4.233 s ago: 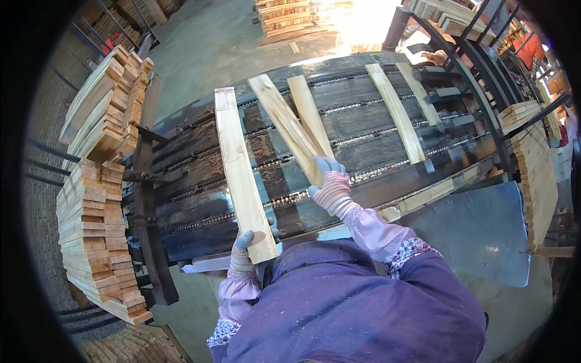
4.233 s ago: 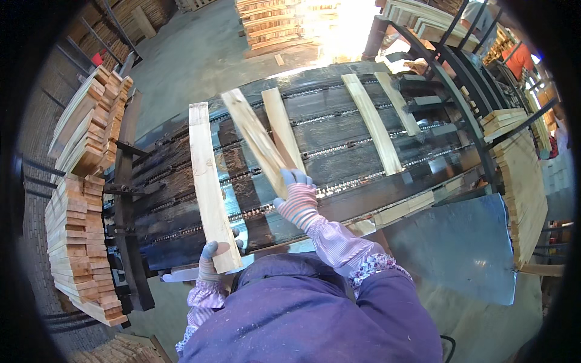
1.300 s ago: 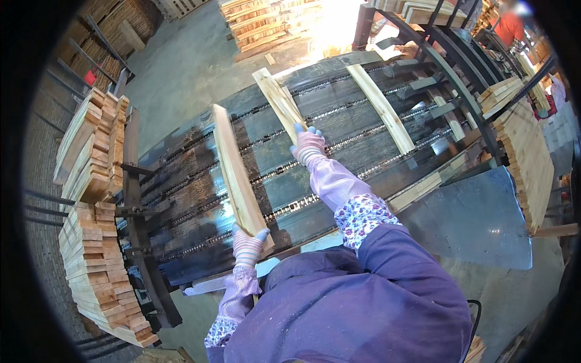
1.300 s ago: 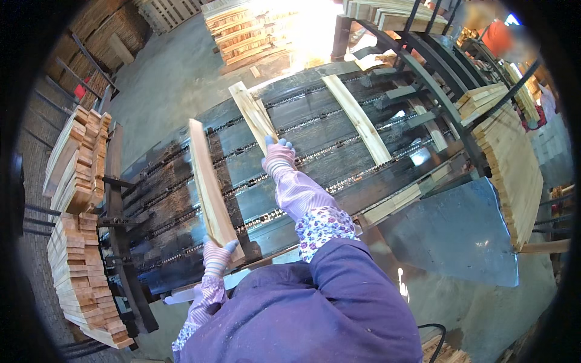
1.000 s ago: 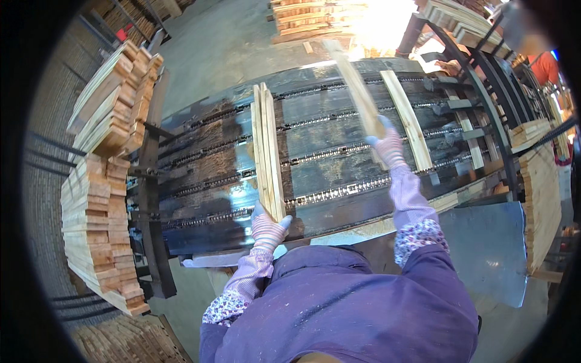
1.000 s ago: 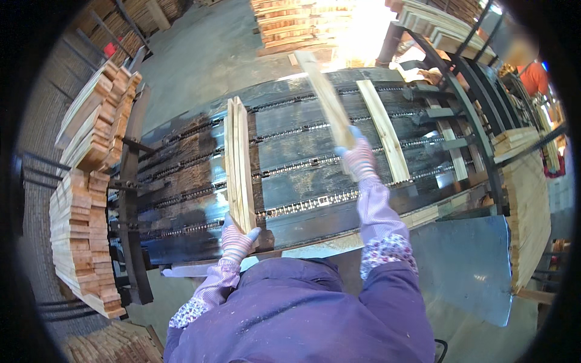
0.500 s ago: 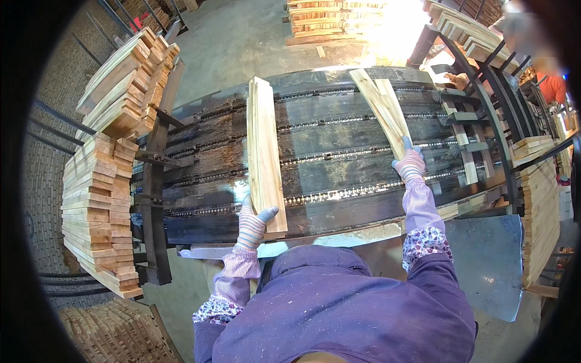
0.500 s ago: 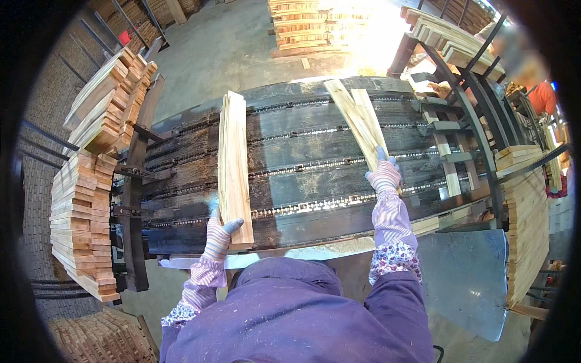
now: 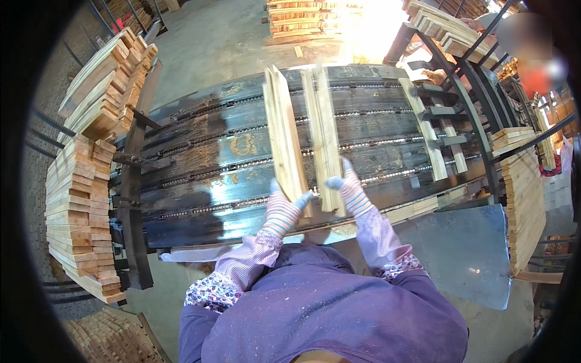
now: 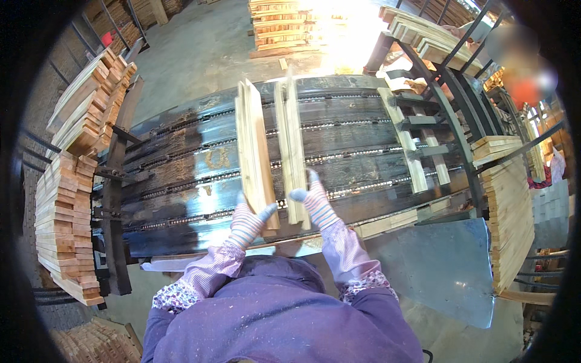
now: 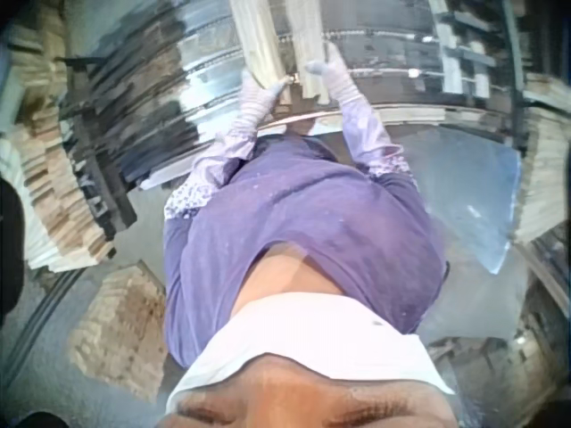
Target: The person repeatedly picks up wooden planks from a conveyor belt and stacks them onto a nearby pile. The person handles the planks by hand, placing them one at a time or in small groups onto the growing stack.
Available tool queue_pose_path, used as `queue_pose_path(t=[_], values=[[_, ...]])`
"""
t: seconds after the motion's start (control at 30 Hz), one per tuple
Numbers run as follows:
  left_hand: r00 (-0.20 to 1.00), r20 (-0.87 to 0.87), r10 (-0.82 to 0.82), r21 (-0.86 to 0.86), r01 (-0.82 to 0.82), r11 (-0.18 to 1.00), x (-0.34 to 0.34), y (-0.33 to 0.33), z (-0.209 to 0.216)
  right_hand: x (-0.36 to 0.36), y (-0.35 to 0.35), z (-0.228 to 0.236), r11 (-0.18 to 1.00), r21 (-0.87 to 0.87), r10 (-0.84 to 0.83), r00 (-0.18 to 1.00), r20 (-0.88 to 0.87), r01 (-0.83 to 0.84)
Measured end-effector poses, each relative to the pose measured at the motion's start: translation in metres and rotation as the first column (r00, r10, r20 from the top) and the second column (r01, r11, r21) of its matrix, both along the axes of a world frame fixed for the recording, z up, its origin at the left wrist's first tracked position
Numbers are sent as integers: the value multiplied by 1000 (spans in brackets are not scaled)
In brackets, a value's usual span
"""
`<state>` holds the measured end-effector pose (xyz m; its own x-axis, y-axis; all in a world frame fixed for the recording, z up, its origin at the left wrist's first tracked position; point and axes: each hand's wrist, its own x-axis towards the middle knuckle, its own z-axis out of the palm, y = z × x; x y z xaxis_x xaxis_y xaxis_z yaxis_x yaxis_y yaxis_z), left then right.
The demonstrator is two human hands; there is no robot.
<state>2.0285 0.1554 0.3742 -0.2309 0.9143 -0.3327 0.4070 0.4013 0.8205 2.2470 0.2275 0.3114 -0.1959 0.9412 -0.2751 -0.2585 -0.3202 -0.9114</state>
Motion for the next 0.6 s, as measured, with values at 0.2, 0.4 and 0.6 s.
queue_pose_path(t=[0.2,0.4,0.6], values=[[967,161,-196,-17,201,979,-12,-3,-54,-36,2,15,988,-114,141,928,344,-108],[982,157,-105,-64,116,991,-22,2,-37,-43,0,5,996,-44,83,931,355,-73],[942,330,-55,-3,59,998,-49,-5,-74,-65,3,23,988,86,73,889,452,-125]])
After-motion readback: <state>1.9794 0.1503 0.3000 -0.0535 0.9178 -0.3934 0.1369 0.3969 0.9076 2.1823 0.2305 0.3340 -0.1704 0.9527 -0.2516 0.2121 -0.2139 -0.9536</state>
